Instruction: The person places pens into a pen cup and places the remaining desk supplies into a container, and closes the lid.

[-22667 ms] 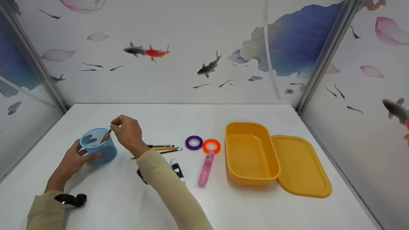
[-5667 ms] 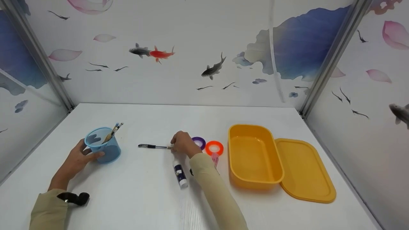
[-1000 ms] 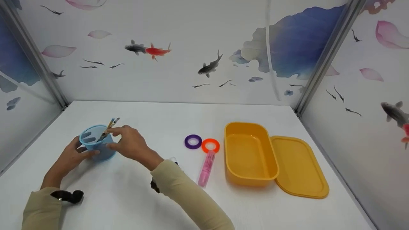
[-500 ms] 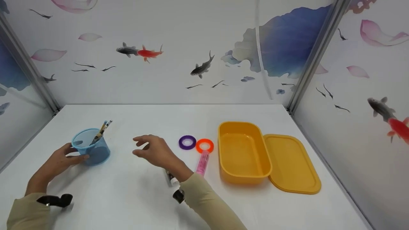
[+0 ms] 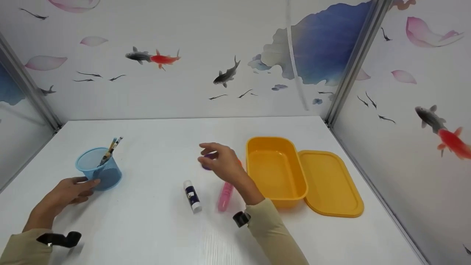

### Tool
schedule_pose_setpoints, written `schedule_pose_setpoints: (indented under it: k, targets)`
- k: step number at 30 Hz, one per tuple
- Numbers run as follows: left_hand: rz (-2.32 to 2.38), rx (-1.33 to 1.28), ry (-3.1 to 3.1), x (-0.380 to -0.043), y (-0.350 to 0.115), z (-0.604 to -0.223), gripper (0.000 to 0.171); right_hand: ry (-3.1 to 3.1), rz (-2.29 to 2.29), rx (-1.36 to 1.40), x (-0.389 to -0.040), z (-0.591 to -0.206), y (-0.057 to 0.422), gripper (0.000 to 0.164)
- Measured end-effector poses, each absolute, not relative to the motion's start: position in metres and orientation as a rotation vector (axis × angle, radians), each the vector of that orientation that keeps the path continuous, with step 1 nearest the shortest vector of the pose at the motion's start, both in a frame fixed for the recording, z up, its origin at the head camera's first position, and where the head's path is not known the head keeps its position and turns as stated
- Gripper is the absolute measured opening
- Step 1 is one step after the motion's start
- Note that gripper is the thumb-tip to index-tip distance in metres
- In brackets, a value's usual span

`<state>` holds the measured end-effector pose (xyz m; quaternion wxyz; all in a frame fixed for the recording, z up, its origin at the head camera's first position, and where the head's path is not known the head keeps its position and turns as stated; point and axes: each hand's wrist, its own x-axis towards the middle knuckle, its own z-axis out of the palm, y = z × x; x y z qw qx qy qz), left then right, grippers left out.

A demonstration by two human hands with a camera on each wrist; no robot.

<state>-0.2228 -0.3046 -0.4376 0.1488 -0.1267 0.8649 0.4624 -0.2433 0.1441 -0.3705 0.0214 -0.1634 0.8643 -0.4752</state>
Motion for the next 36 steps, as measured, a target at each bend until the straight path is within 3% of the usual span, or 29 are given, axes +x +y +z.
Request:
schedule_pose_setpoints:
  k: [8, 20, 36]
  targets:
    - [1.454, -0.55, 2.395, -0.209, -0.281, -0.435, 0.087, 2.79, -1.522, -0.329, -0.25, -0.374, 0.21, 0.045]
    - [1.559, -0.542, 2.2, -0.203, -0.227, -0.432, 0.074, 2.819, -1.609, -0.117, -0.241, -0.365, 0.302, 0.064]
    - [1.655, -0.462, 2.17, -0.209, -0.127, -0.437, 0.063, 2.654, -1.506, 0.252, -0.25, -0.397, 0.36, 0.078]
